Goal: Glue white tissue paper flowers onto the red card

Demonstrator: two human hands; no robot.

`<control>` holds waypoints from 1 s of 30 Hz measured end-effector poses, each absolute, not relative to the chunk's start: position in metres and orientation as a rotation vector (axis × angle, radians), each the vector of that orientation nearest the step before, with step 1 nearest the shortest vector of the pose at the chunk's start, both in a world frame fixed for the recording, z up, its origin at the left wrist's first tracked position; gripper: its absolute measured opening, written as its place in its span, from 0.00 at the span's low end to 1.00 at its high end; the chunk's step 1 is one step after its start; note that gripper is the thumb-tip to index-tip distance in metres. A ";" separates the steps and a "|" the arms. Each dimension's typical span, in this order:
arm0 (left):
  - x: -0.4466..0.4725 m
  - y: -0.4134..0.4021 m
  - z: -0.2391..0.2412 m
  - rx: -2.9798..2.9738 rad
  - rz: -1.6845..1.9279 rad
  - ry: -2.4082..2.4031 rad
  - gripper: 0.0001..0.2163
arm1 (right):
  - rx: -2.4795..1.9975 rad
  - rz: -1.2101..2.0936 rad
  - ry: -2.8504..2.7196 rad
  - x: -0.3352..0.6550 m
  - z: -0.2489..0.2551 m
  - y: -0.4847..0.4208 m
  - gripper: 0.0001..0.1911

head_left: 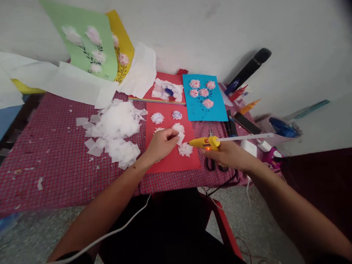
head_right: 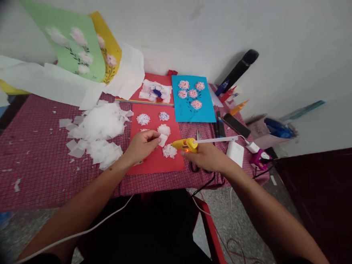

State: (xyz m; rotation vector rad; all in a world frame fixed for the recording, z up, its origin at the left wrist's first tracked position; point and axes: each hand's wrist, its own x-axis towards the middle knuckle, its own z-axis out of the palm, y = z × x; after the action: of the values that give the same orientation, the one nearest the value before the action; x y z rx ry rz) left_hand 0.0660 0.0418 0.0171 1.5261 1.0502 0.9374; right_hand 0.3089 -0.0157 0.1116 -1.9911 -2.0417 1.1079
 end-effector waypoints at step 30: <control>0.066 0.042 0.018 1.575 0.889 1.064 0.07 | -1.935 1.160 -2.088 0.298 0.122 -0.003 0.15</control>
State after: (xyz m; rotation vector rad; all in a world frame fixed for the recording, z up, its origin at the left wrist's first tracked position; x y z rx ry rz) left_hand 0.0659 0.0418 0.0179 1.5754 1.0635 0.8886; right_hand 0.2981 -0.0034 0.1221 -1.9353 -2.0878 1.1600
